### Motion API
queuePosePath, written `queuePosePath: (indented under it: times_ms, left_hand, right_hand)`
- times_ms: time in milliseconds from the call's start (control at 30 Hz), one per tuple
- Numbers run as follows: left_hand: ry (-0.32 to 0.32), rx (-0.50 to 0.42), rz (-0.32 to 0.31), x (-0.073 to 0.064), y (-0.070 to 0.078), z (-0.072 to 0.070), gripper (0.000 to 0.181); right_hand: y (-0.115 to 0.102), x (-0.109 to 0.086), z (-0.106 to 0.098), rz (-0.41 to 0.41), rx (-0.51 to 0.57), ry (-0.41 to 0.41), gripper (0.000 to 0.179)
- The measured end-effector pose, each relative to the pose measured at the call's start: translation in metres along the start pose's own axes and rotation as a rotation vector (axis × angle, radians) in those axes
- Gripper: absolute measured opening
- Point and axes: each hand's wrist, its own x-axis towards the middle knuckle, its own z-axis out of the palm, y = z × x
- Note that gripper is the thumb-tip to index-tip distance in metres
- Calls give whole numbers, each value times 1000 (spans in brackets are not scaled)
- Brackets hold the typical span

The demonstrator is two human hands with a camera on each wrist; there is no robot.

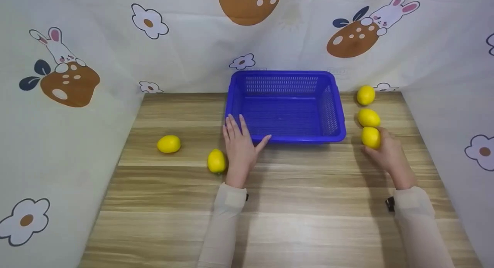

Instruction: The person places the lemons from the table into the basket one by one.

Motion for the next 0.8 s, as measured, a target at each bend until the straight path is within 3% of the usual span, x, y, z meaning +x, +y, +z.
queuePosePath:
  times_ms: [433,800]
  left_hand:
    - [-3,3,-2,1,-1,1,112]
    - [-3,-47,-10,0,0,0,111]
  right_hand:
    - [-17,1,-8,-29,-3,-12,72]
    - [-29,1,-15,-82,8,5,73]
